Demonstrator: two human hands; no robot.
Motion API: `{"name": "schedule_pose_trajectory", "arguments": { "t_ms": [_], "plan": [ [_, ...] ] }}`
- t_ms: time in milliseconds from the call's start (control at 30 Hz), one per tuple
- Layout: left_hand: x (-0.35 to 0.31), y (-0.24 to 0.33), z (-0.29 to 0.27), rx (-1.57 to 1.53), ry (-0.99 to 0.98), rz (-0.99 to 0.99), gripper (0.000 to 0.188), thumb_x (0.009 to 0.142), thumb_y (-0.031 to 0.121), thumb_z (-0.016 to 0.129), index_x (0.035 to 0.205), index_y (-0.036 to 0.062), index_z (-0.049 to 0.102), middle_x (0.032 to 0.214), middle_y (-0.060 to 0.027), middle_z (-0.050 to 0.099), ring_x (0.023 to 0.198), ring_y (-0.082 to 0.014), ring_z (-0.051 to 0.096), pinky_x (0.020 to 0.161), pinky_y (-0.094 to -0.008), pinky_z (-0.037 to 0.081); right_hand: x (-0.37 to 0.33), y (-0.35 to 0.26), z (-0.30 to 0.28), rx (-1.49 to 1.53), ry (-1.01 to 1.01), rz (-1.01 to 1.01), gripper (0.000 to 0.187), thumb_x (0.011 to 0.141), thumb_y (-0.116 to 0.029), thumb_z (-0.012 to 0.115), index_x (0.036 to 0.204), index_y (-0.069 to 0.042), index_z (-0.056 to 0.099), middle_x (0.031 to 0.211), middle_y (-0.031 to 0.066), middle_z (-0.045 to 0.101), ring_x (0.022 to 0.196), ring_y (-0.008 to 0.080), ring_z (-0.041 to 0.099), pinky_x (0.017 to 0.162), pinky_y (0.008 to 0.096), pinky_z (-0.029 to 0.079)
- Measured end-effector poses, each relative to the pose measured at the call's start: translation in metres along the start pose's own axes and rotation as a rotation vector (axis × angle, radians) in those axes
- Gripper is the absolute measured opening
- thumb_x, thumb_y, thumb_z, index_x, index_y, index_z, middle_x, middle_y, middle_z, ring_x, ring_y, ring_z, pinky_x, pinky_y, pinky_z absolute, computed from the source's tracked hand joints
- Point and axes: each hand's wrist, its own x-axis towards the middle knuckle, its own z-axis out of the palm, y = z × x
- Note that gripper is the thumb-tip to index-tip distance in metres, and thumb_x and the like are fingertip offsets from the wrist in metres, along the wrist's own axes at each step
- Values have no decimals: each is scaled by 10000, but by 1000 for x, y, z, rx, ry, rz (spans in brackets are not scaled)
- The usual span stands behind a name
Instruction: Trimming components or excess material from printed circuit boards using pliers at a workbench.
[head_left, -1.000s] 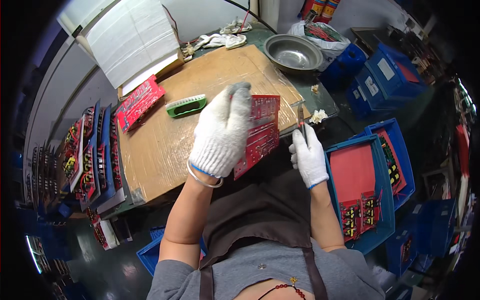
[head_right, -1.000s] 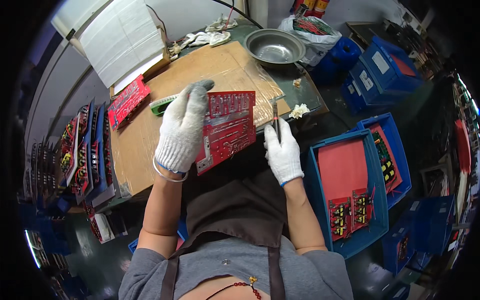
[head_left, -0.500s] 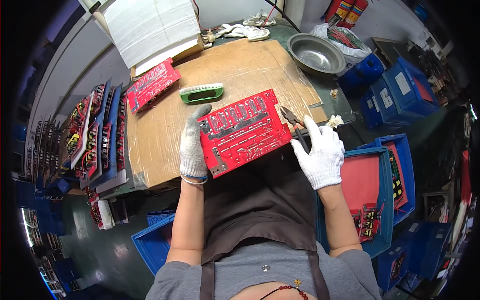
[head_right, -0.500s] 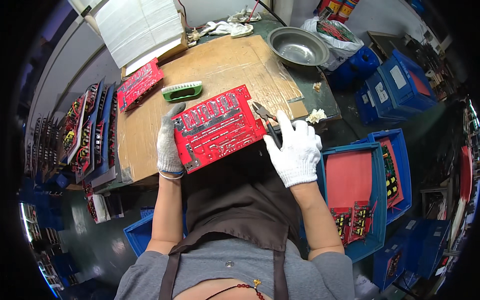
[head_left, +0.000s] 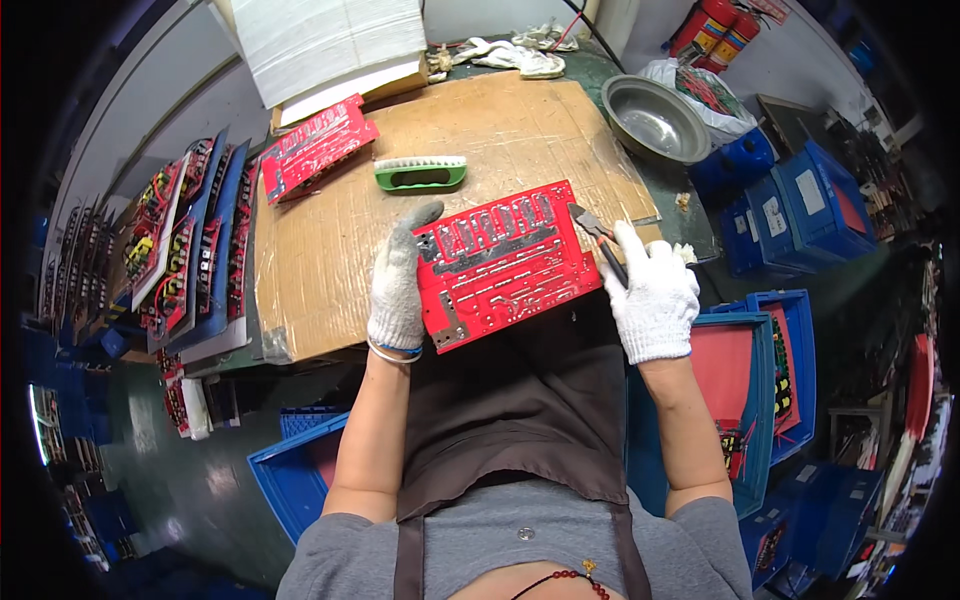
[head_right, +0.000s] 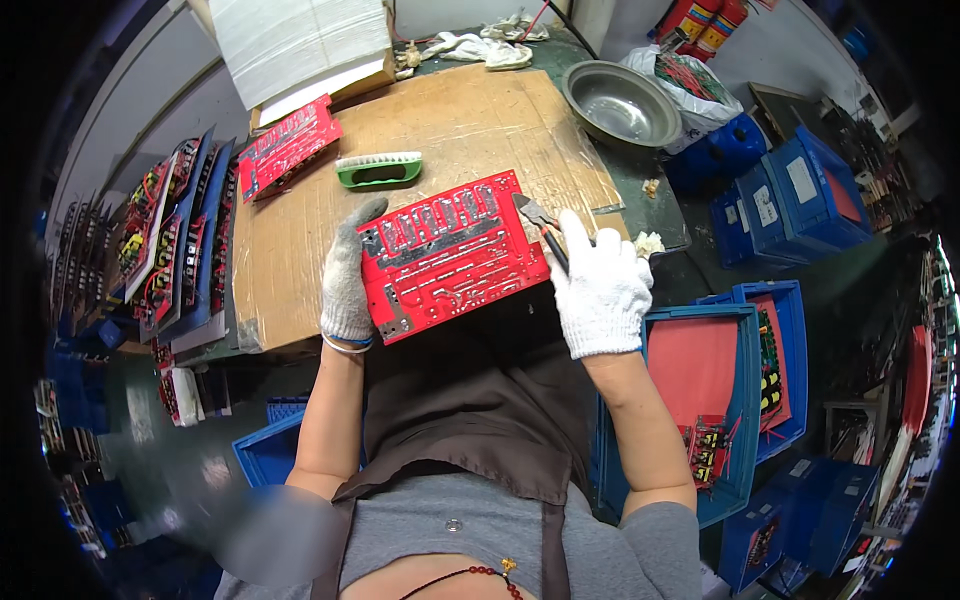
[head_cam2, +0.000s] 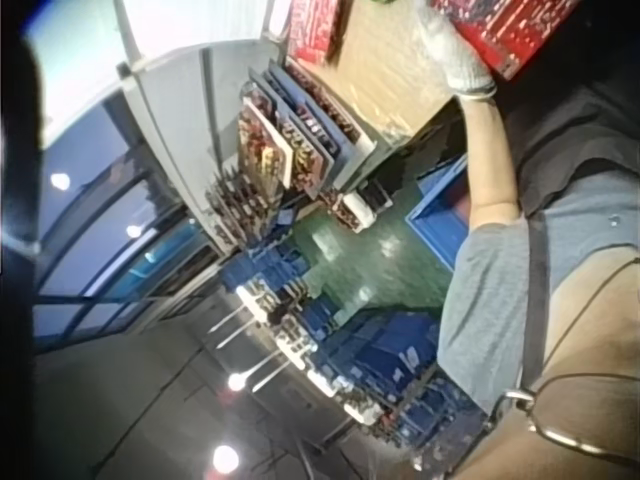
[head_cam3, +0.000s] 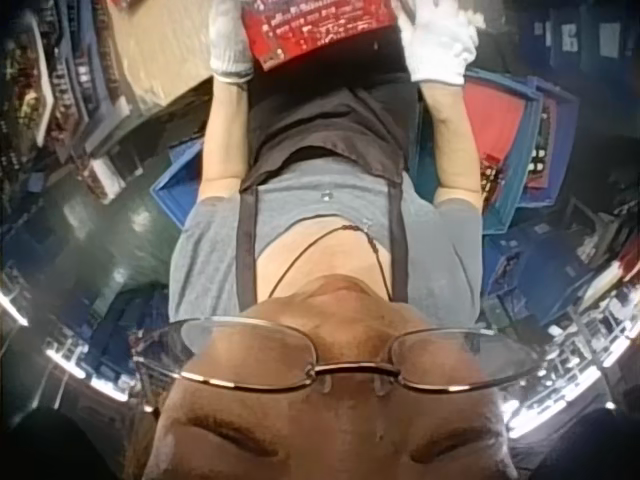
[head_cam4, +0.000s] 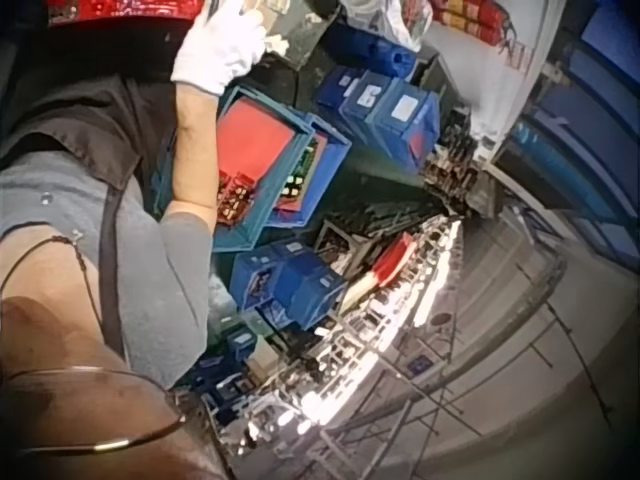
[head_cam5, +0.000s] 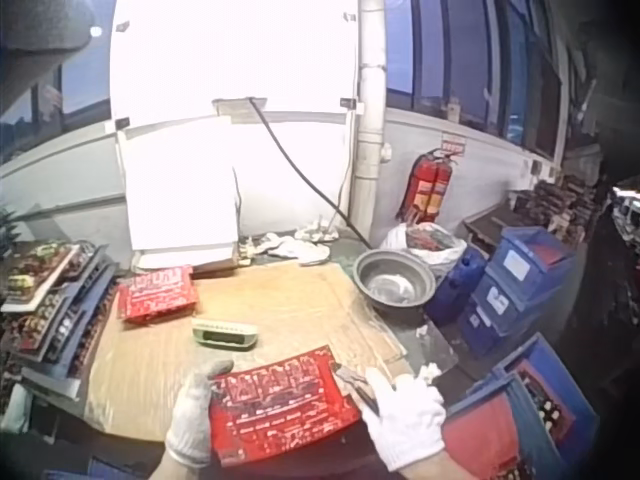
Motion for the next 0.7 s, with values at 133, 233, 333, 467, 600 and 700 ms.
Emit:
{"name": "schedule_pose_trajectory", "arguments": {
  "t_ms": [133, 233, 333, 467, 600, 700],
  "plan": [
    [1, -4, -5, 40, -10, 17, 641, 1111, 488, 414, 1408, -60, 562, 1397, -193, 614, 1226, -227, 619, 1062, -379, 505, 1, 12, 14, 571, -157, 186, 459, 919, -241, 755, 1341, -91, 652, 1085, 185, 724, 969, 300, 724, 863, 374, 558],
    [2, -8, -7, 56, 18, 85, 651, 1107, 502, 414, 1394, -61, 573, 1405, -200, 613, 1247, -243, 607, 1093, -387, 475, -4, 11, 13, 693, -69, 324, 419, 937, -166, 735, 1321, -21, 652, 1157, 159, 743, 1020, 225, 713, 925, 351, 542],
    [1, -11, -6, 51, 1, 116, 666, 1107, 513, 400, 1403, -60, 566, 1414, -207, 606, 1270, -251, 594, 1125, -395, 446, -12, 11, 7, 704, -114, 394, 440, 934, -171, 746, 1329, -5, 646, 1167, 154, 738, 1044, 203, 698, 942, 334, 532],
    [1, -13, -9, 18, -18, 78, 772, 1088, 602, 350, 1430, -64, 536, 1433, -213, 584, 1291, -267, 582, 1136, -405, 445, -21, 8, 16, 683, -133, 385, 491, 907, -221, 789, 1329, -15, 649, 1192, 150, 731, 1045, 222, 703, 944, 342, 535],
    [1, -11, -10, -121, -52, -4, 870, 1033, 671, 412, 1504, -60, 431, 1411, -222, 576, 1225, -265, 639, 1048, -427, 551, -20, 6, 11, 540, -15, 276, 554, 829, -307, 838, 1301, -78, 663, 1056, 176, 687, 954, 356, 688, 849, 434, 552],
    [-2, -9, -7, -160, -18, -32, 854, 1039, 659, 416, 1503, -58, 435, 1404, -224, 582, 1217, -267, 643, 1059, -428, 543, -14, 7, 8, 393, 52, 146, 584, 790, -339, 855, 1296, -111, 672, 941, 147, 651, 855, 325, 666, 787, 444, 543]
  ]
}}
